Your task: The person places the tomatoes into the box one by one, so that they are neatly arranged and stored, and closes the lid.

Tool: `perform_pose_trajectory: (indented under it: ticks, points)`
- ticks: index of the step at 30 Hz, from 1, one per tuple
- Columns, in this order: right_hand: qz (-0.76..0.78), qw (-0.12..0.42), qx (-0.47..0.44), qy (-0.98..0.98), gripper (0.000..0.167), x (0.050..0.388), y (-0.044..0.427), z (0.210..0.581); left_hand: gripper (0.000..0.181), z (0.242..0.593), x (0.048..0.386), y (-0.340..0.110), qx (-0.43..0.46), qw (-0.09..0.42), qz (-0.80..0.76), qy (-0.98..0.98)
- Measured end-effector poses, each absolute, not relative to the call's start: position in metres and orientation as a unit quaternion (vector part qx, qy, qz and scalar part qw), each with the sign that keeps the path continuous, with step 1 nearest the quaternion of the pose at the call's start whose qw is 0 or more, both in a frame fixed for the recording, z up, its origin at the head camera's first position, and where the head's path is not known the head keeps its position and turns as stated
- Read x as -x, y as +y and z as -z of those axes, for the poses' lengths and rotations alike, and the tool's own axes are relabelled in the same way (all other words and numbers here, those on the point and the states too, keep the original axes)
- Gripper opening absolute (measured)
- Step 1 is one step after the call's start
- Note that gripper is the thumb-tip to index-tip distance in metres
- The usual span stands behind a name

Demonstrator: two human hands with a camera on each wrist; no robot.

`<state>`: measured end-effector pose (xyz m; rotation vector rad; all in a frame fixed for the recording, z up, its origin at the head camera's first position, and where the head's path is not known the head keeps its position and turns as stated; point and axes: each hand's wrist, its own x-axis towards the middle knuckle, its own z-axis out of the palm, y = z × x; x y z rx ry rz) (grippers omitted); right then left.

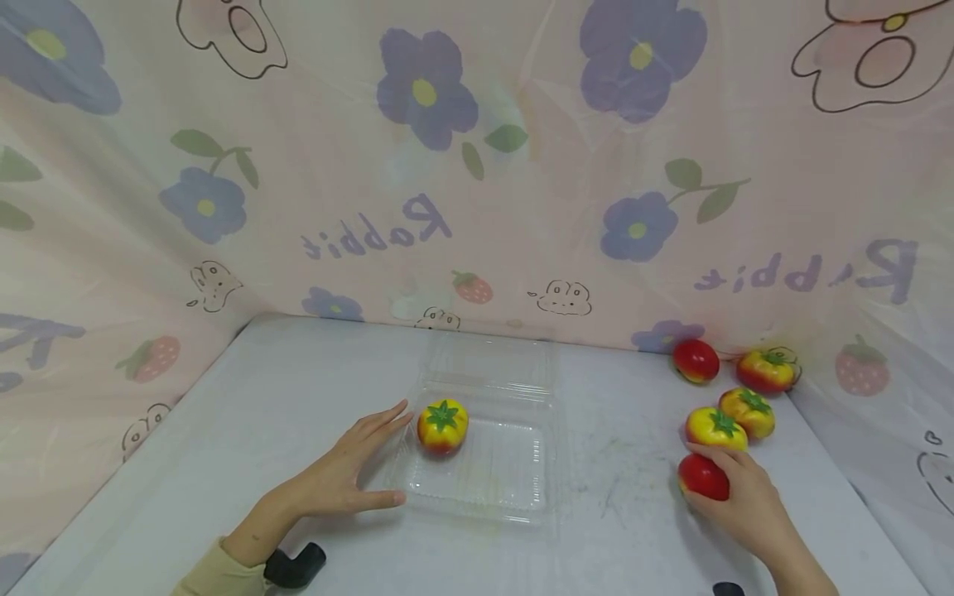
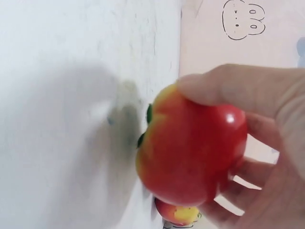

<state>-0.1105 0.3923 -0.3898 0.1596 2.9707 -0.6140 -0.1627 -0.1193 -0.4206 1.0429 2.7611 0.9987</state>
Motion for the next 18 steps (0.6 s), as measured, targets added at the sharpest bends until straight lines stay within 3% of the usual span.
perform_pose_trajectory:
  ticks: [18]
  points:
    - [0.248,-0.046,-0.038,0.967,0.073,0.117,0.362,0.391,0.095,0.423,0.163,-0.120,-0.335,0.007,-0.324,0.885]
